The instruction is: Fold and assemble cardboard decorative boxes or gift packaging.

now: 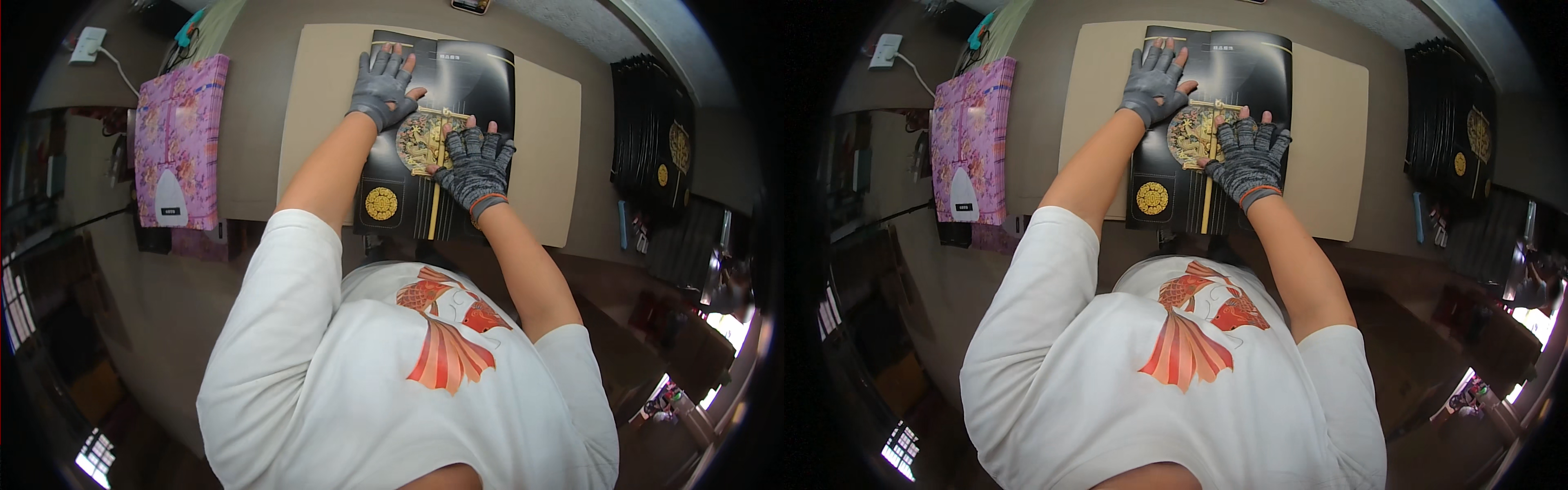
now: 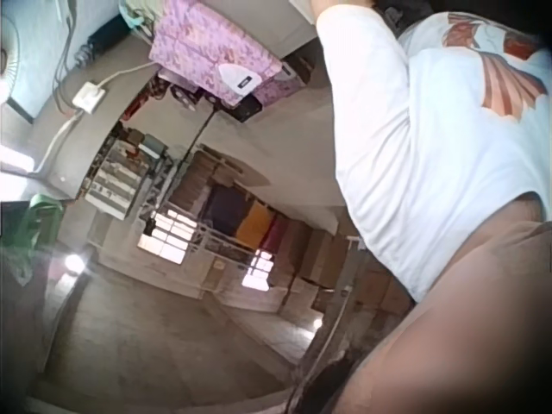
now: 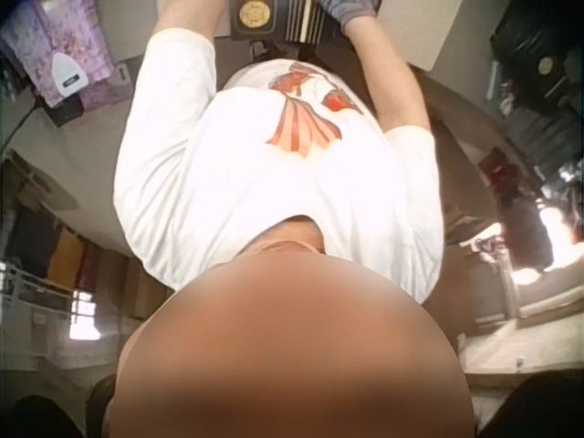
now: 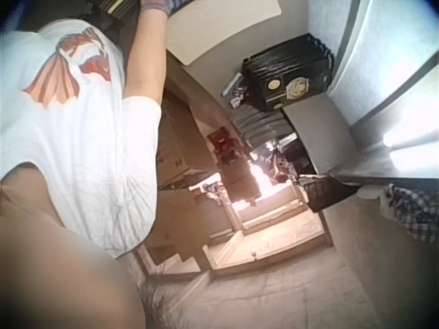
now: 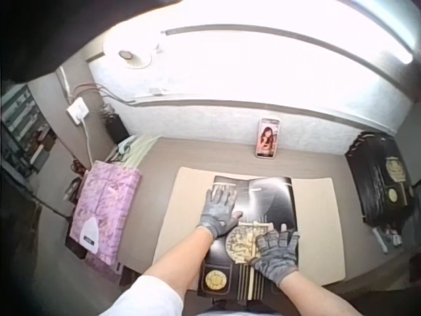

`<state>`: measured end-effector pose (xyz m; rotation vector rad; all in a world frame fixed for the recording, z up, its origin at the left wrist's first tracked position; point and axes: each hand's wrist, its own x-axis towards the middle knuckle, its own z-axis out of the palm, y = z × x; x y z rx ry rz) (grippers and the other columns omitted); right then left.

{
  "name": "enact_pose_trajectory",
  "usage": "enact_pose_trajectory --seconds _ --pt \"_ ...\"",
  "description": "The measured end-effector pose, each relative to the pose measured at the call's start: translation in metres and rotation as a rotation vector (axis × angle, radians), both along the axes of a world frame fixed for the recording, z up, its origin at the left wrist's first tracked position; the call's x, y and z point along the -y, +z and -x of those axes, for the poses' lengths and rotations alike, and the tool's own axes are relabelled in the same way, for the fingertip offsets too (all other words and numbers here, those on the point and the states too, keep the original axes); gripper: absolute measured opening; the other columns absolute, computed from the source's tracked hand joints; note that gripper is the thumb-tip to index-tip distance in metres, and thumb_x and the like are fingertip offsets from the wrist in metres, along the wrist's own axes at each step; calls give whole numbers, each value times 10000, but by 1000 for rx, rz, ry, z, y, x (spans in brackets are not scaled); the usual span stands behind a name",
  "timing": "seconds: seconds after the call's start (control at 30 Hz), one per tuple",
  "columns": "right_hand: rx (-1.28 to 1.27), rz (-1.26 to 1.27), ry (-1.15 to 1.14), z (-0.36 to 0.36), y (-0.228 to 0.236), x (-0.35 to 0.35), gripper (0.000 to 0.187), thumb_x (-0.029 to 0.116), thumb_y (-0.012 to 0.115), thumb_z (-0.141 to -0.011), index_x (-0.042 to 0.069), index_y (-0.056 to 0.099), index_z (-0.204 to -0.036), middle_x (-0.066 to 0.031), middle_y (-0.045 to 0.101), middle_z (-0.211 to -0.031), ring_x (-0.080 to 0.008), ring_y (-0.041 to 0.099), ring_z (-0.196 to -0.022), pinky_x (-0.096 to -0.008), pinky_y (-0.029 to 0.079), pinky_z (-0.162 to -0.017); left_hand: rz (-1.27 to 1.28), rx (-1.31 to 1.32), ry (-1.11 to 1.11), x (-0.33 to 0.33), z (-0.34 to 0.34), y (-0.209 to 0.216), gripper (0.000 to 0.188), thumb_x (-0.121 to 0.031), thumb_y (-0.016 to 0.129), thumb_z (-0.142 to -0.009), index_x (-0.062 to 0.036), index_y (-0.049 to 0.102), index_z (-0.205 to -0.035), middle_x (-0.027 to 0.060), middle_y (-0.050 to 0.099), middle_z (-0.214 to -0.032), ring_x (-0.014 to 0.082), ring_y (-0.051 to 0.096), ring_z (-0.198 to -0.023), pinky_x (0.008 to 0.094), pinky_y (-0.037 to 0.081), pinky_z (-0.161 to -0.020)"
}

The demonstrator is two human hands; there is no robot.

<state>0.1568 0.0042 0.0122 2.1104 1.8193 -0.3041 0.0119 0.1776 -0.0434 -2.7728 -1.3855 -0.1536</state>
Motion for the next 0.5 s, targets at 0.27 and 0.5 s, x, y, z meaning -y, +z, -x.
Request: enact_pose_trajectory --seconds 0.27,0.5 --pt "-37 -19 -3 -4 -1 1 896 748 478 -821 280 226 -1542 -150 70 -1620 -431 -25 -1475 -674 -84 -1096 0 -107 -58 5 -9 13 733 -598 361 -950 -145 292 -1522 154 231 -1587 322 183 -1473 561 95 -1159" --pt "-34 10 7 -4 0 0 900 755 471 -819 282 222 -1543 -144 68 -1623 -434 -12 -1475 -668 -66 -1103 80 85 -4 40 -27 2 721 -685 402 -896 -331 301 -1515 146 221 -1591 412 112 -1469 632 77 -1134"
